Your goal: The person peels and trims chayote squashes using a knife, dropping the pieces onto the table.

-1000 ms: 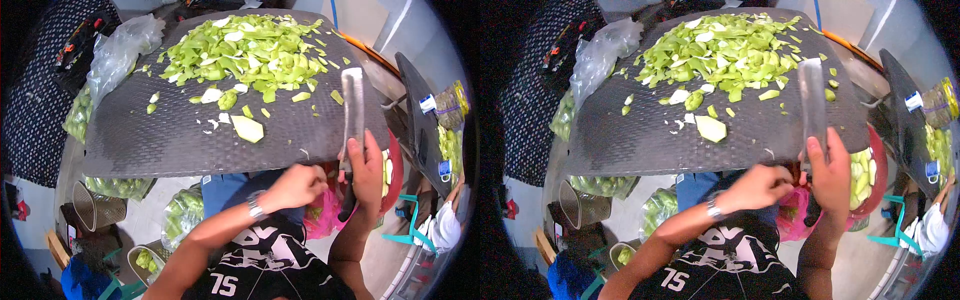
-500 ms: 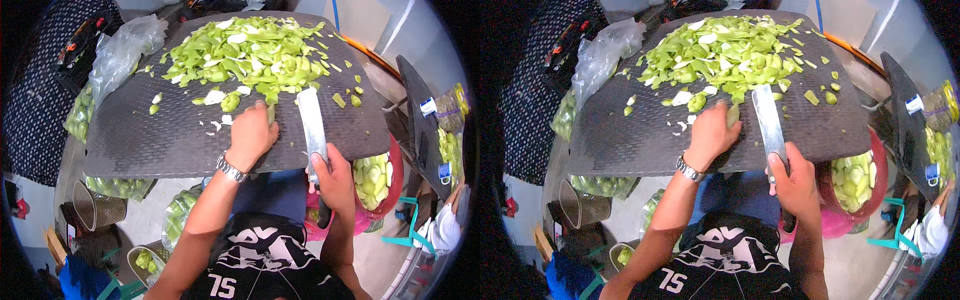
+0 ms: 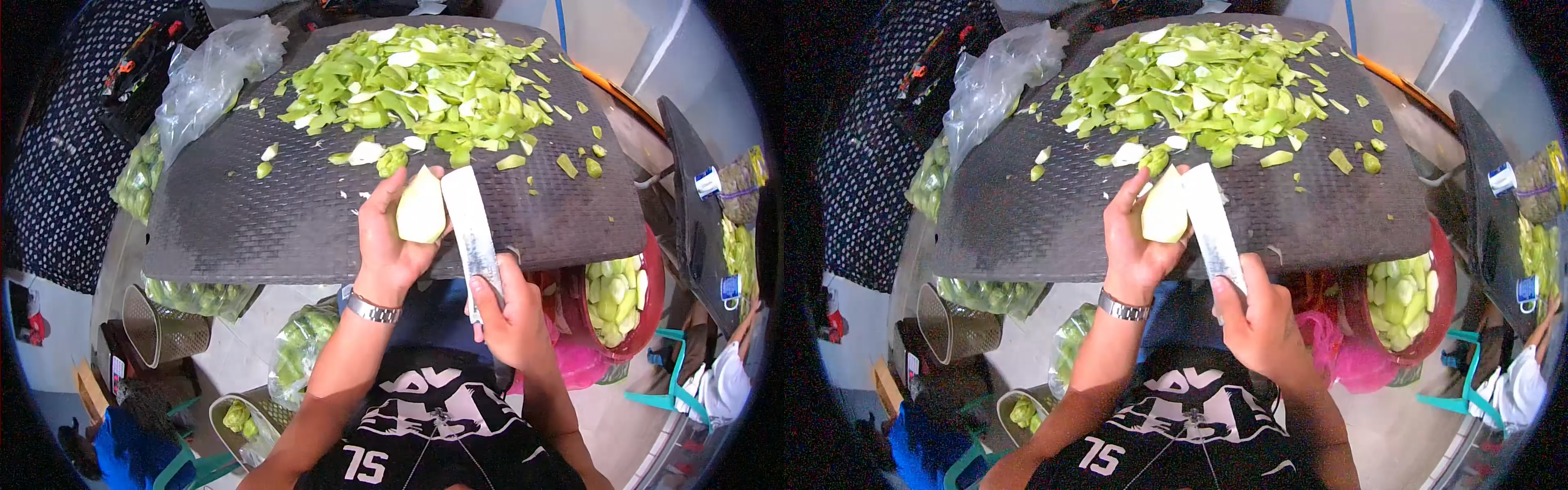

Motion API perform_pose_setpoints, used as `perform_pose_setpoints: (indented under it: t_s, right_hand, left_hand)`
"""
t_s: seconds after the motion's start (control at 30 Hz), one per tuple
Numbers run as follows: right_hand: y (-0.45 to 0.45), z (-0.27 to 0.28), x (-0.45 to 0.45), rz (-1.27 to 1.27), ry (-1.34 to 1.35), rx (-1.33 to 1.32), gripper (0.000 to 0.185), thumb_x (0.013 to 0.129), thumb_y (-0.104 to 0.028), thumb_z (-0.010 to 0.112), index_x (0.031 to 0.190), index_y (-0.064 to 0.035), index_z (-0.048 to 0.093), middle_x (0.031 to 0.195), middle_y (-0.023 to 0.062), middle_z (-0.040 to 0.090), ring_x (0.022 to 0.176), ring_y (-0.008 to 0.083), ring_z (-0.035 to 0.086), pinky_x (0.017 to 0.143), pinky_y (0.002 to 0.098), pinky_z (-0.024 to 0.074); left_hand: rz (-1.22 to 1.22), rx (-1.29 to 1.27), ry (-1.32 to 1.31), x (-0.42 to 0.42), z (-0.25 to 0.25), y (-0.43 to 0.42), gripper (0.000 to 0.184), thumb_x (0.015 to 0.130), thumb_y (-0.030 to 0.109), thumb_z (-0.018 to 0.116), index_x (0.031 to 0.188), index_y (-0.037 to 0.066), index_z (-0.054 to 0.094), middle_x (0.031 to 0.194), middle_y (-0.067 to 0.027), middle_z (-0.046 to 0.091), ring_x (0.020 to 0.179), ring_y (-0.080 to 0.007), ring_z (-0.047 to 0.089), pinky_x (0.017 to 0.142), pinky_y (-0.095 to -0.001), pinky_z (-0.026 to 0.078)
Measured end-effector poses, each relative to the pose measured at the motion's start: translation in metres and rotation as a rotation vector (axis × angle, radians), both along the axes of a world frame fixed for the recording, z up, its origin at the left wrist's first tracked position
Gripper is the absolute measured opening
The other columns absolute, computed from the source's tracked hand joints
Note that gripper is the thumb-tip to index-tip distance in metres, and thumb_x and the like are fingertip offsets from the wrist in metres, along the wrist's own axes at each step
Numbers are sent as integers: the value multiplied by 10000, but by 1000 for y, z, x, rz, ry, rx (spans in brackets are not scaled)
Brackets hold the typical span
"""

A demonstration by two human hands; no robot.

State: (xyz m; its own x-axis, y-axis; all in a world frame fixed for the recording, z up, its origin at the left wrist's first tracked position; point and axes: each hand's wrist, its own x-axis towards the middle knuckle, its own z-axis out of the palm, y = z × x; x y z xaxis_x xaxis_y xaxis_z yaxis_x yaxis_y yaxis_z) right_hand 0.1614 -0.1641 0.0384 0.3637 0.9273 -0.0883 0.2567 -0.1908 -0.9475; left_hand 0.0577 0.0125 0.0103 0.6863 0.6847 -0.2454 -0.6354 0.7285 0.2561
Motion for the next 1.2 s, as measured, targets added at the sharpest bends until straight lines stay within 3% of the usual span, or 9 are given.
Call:
perform_pose_setpoints:
  t_s: [0.2,0.27,0.5,0.57,0.7,1.2]
  right_hand:
    - [0,2,-12,22,-101,-17,145,1035,-102,597,1085,-1,506,677,193,660,635,383,719,580,458,537]
    - [-2,-1,-14,22,-120,-33,154,1034,-104,600,1077,0,496,661,195,652,629,401,710,572,475,530]
    - [-3,4,-13,75,-148,-56,158,1046,-122,582,1074,6,493,640,197,643,617,410,696,570,492,522]
    - [-1,0,-11,93,-157,-54,156,1052,-126,572,1068,9,496,645,194,643,622,394,702,576,478,524]
    - [7,6,-6,98,-49,-46,157,1056,-127,559,1072,21,507,666,185,646,632,352,717,585,438,528]
    - [-3,8,-9,143,56,-122,166,1073,-130,517,1116,29,518,686,158,658,611,252,705,583,396,532]
  left_hand:
    - [130,159,-82,10,1,-15,396,1081,436,468,1125,57,578,1167,-205,678,1079,-395,682,993,-569,538]
    - [157,182,-56,11,3,-17,391,1100,439,431,1124,68,552,1176,-233,685,1060,-405,696,936,-534,572]
    - [186,261,32,11,7,-19,384,1109,432,417,1141,66,530,1224,-263,664,1089,-418,694,944,-526,572]
    - [190,278,28,12,6,-19,394,1102,430,434,1164,55,538,1263,-262,643,1109,-430,677,988,-569,548]
    - [92,332,121,12,8,-32,520,1101,457,412,1266,-23,527,1227,-277,655,1144,-415,674,1004,-517,550]
    - [142,298,171,12,13,-27,589,1103,504,412,1197,-59,557,1176,-271,647,1106,-404,679,965,-485,562]
